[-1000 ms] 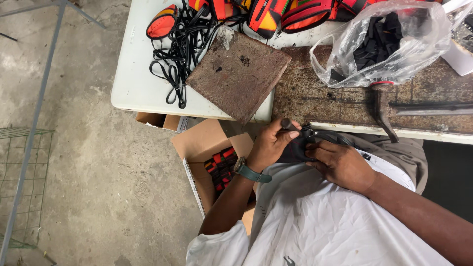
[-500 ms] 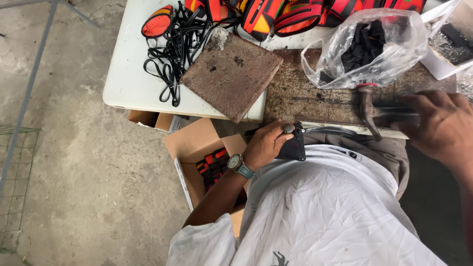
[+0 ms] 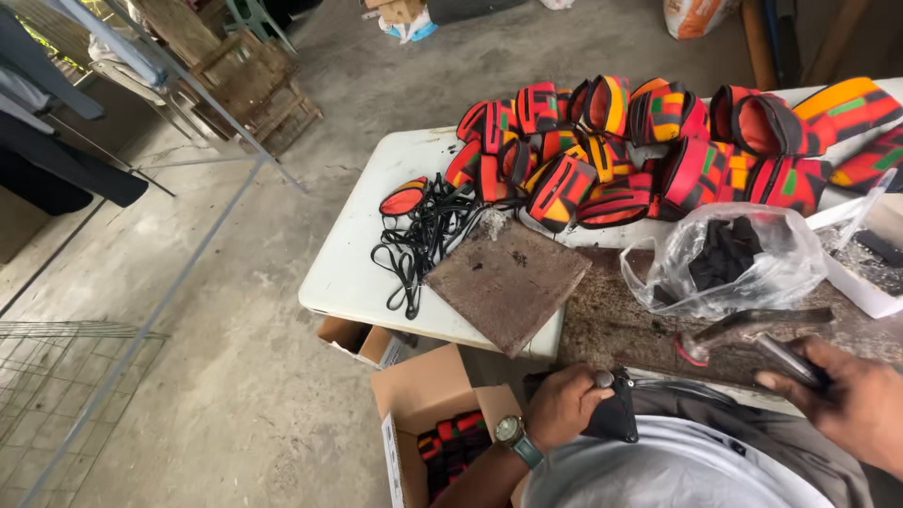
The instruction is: The person sits at a workshop table and attaches black strap and zipper-pull components to small patterned fabric pouches, threading and securing the straps by hand. Finished pouches are placed into a cardboard box below the table while more pouches wait in a pile on the table.
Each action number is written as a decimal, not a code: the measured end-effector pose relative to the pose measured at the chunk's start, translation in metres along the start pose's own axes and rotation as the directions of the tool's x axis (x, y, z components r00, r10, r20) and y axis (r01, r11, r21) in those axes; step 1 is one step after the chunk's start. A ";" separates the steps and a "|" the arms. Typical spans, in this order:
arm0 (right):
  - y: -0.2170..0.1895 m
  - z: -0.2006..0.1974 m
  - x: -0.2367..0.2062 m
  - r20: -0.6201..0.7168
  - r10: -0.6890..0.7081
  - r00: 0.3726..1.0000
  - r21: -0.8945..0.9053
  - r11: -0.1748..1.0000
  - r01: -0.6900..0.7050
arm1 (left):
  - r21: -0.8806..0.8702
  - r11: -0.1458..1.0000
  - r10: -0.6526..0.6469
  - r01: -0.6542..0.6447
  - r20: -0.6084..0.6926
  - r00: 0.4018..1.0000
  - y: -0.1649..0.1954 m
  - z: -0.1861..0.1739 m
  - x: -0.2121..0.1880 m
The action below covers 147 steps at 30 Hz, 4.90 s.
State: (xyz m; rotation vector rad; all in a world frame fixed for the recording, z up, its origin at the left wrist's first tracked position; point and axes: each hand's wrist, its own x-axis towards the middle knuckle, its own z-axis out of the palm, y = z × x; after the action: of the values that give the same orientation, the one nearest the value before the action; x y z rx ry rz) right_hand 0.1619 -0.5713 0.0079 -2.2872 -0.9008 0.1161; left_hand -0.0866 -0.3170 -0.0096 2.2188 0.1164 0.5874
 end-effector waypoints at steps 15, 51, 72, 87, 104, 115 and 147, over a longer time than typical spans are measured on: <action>-0.069 -0.075 0.019 0.018 -0.192 0.981 -0.471 0.864 0.178 | 0.032 0.999 0.026 -0.026 0.016 1.000 -0.010 0.007 -0.011; -0.084 0.068 0.029 0.456 -0.402 0.794 -0.254 0.796 0.549 | -0.344 0.929 -0.155 0.138 -0.021 0.988 -0.029 0.008 -0.002; -0.101 0.057 -0.053 0.046 -0.670 0.741 0.186 0.734 0.653 | -0.658 0.732 -0.169 0.177 0.076 0.983 -0.066 0.024 -0.004; -0.112 0.091 -0.053 -0.104 -0.670 0.735 0.282 0.689 0.668 | -0.676 0.710 -0.315 0.200 -0.050 0.948 -0.052 0.007 -0.017; -0.119 0.113 -0.047 0.124 -0.770 0.626 0.056 0.636 0.770 | -0.682 0.713 -0.379 0.162 -0.180 0.908 0.006 -0.050 -0.049; -0.110 0.120 -0.053 0.224 -0.638 0.737 0.121 0.768 0.628 | -0.491 0.835 -0.298 0.250 -0.021 0.954 -0.004 -0.003 -0.012; -0.003 0.011 -0.008 0.106 0.057 0.993 0.089 0.994 -0.067 | -0.056 0.998 -0.025 0.027 0.026 0.999 -0.013 0.003 -0.006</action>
State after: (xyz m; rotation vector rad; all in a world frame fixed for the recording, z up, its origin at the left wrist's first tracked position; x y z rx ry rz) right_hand 0.1509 -0.5686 -0.0005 -2.2399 -0.8582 0.2996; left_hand -0.0897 -0.3123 -0.0229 2.1665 0.1138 0.5415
